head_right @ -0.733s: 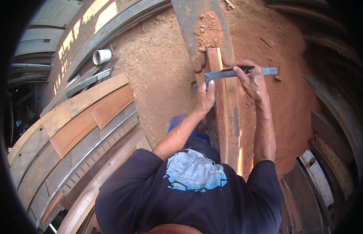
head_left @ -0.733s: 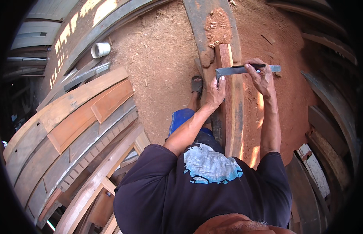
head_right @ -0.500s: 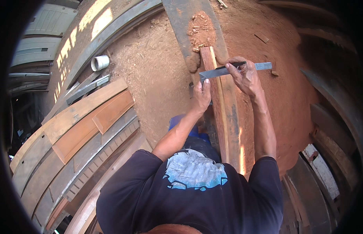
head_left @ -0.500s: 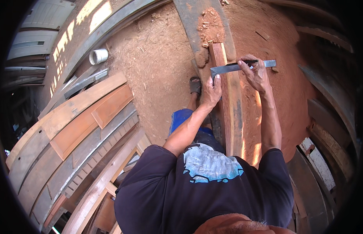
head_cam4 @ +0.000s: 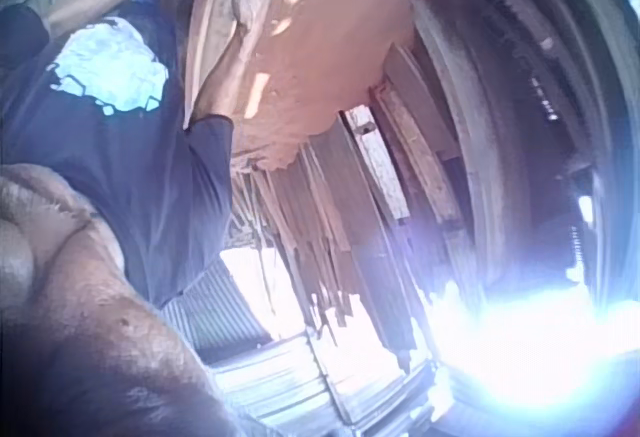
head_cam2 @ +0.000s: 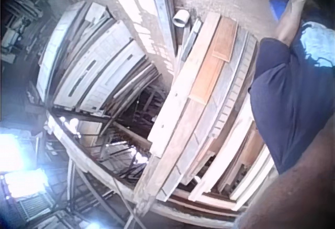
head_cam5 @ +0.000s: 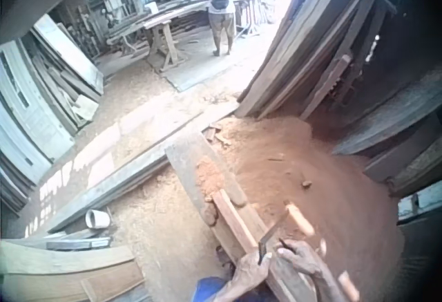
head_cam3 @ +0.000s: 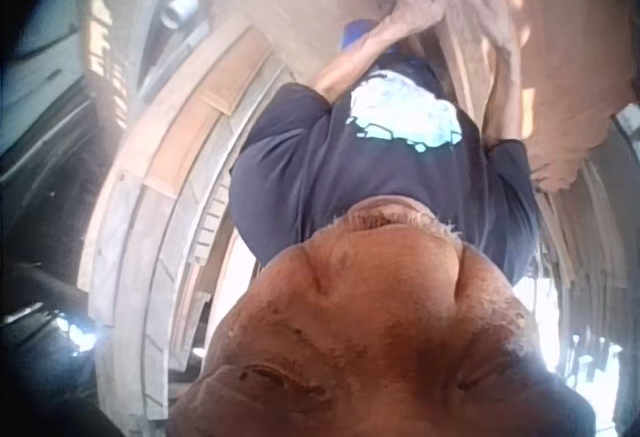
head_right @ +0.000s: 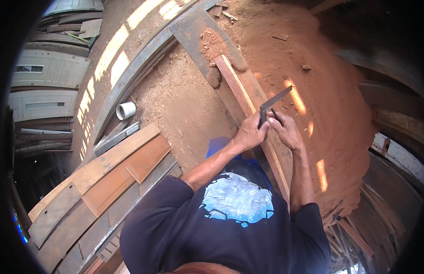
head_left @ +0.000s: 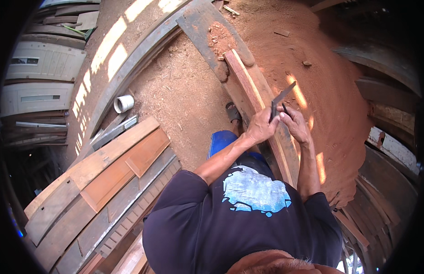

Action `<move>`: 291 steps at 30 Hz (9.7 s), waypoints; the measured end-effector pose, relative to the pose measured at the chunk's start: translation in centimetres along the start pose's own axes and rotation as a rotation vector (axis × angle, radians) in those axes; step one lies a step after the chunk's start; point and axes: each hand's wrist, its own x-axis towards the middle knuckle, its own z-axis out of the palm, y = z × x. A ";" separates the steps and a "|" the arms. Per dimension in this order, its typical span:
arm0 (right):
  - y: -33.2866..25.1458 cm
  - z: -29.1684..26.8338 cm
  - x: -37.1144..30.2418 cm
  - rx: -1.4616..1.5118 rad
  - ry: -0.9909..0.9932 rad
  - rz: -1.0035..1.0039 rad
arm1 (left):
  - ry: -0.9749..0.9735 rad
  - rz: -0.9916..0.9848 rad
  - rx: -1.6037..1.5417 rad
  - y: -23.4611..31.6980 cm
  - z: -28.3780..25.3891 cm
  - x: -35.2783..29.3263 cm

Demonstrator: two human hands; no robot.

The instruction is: The person measures and marks a wooden plank using a try square and tape measure, then smooths the plank's surface with a hand plane. The person works on a sawhorse in a cluttered workshop.

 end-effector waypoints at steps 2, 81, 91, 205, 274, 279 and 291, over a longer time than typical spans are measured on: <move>1.8 -0.3 -3.5 0.089 0.082 0.019 | -0.210 0.067 -0.065 1.3 2.9 -1.6; 25.0 16.9 -44.7 0.544 2.181 0.438 | -1.535 1.295 0.680 -4.9 32.7 -22.3; 26.1 16.6 -44.6 0.517 2.178 0.390 | -1.527 1.306 0.664 -4.8 32.8 -22.4; 49.7 9.9 -63.2 1.619 1.794 0.152 | -1.246 0.981 0.977 -3.3 33.2 -24.2; 14.6 10.0 -17.2 -0.400 0.722 0.386 | -0.569 0.261 0.760 -10.3 -21.8 27.5; 13.3 9.9 -17.1 -0.421 0.682 0.392 | -0.585 0.222 0.754 -10.8 -21.9 27.9; 13.3 10.0 -17.3 -0.422 0.667 0.399 | -0.603 0.283 0.767 -10.2 -21.9 27.8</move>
